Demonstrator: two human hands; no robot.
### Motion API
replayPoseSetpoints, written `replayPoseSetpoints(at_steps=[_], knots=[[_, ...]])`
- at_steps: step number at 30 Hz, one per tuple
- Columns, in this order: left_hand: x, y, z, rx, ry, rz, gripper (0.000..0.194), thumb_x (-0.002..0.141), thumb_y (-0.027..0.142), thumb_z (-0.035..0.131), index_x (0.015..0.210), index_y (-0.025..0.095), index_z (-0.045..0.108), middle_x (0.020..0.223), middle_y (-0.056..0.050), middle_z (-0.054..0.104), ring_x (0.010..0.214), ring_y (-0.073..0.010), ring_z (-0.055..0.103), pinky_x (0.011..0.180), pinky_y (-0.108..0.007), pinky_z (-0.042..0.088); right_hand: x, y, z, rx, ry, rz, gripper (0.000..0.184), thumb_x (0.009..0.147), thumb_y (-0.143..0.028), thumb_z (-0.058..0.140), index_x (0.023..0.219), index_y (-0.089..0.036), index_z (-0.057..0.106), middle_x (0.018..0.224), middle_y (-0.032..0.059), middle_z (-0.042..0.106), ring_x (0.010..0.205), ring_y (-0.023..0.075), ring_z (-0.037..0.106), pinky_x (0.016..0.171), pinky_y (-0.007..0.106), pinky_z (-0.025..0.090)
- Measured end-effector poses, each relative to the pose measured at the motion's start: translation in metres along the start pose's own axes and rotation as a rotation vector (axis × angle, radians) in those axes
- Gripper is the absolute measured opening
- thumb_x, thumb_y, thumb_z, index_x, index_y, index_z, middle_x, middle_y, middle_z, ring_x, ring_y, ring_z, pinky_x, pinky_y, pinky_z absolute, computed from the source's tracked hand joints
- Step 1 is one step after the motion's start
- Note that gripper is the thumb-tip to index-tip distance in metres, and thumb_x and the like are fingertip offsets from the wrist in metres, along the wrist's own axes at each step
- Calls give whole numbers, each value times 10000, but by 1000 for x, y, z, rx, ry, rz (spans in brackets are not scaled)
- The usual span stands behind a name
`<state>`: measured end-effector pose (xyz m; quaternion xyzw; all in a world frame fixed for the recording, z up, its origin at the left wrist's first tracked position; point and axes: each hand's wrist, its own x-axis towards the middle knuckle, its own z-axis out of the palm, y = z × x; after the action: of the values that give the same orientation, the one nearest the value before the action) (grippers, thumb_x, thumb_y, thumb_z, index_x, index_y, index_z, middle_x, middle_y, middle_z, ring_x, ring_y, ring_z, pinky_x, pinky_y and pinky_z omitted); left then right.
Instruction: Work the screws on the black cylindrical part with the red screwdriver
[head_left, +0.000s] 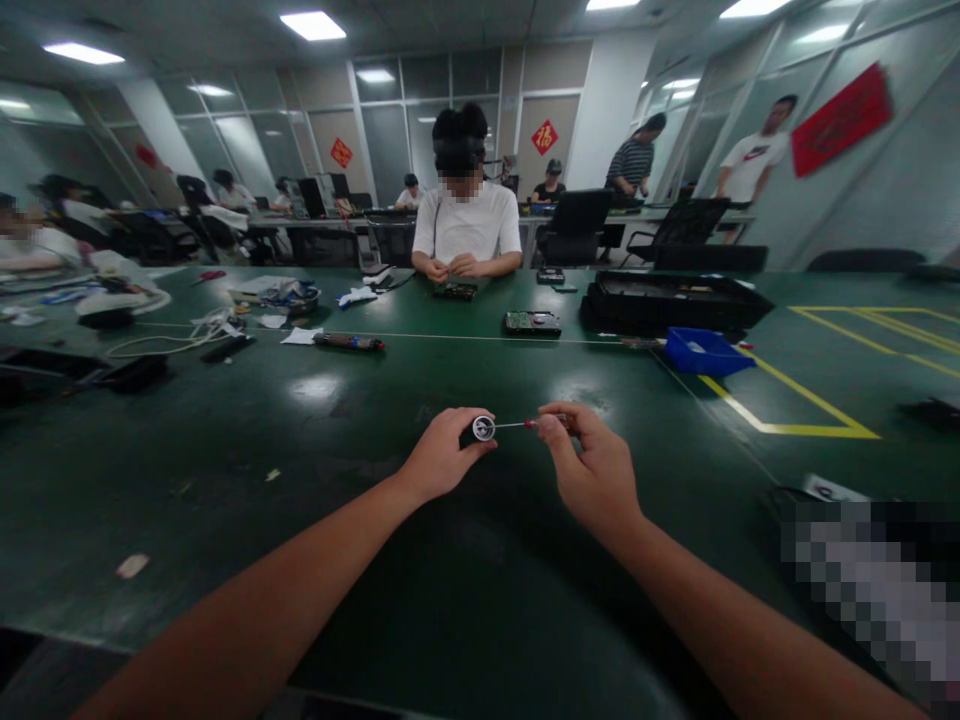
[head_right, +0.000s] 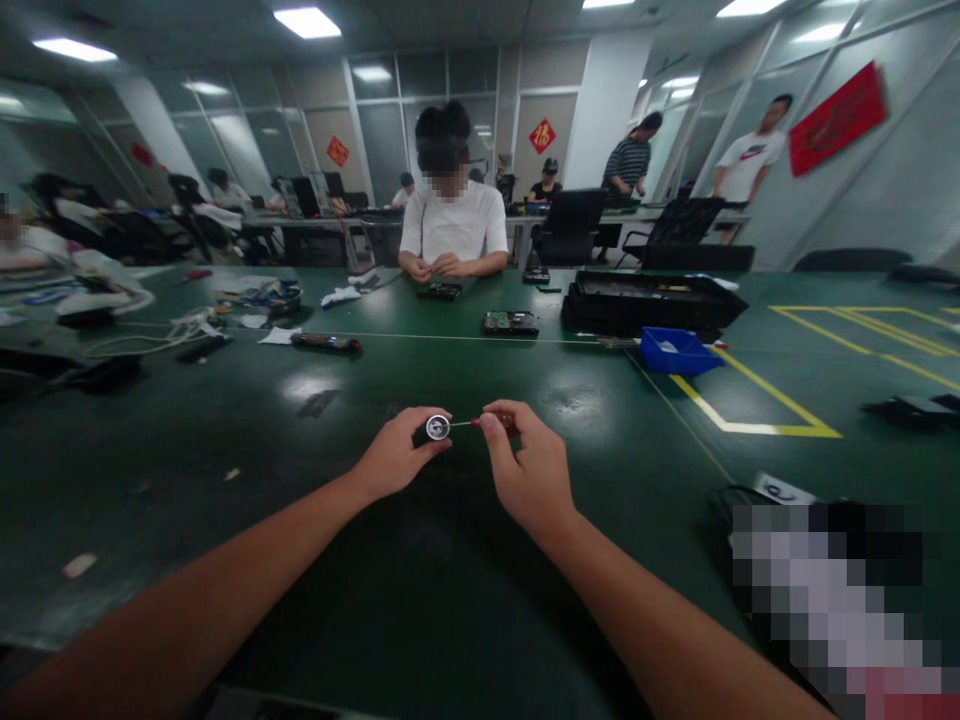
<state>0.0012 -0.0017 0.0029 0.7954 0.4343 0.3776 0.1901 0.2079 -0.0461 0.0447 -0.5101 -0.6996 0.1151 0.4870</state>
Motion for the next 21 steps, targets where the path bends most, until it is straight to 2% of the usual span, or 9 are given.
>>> replayPoseSetpoints(at_steps=[9,13,16,18,21], knots=[[0,2,-2,9,-15,4,298,861,297,697,1143,223,634,1139,-44,684,1068,-234,606,954,-408,466,1,1,0,-2,-18,12,236,953,-404,534,1006,-209,656,853,40,742,748,184,678,691,310,492],[0,2,-2,3,-22,-3,311,861,309,700,1152,223,631,1139,-42,682,1072,-233,601,957,-408,462,3,-1,-1,-62,-14,51,267,902,-457,602,828,-206,654,671,2,676,576,147,606,556,272,429],[-1,1,-2,-3,-27,3,314,866,323,694,1157,224,628,1147,-42,679,1077,-230,599,958,-405,461,3,-1,-1,-77,-2,68,306,865,-493,645,746,-212,630,615,-14,640,533,137,575,520,263,401],[-1,1,-2,-3,-29,6,308,869,328,690,1153,225,629,1141,-42,679,1071,-230,601,952,-402,462,3,0,-1,-71,-5,65,295,860,-488,655,757,-213,629,633,-10,648,549,142,587,526,264,412],[-1,1,-2,-1,-26,0,306,862,317,697,1146,223,632,1128,-42,681,1066,-233,601,951,-404,463,2,1,0,-21,-31,24,218,883,-427,643,880,-209,645,743,14,695,642,163,641,595,282,468]])
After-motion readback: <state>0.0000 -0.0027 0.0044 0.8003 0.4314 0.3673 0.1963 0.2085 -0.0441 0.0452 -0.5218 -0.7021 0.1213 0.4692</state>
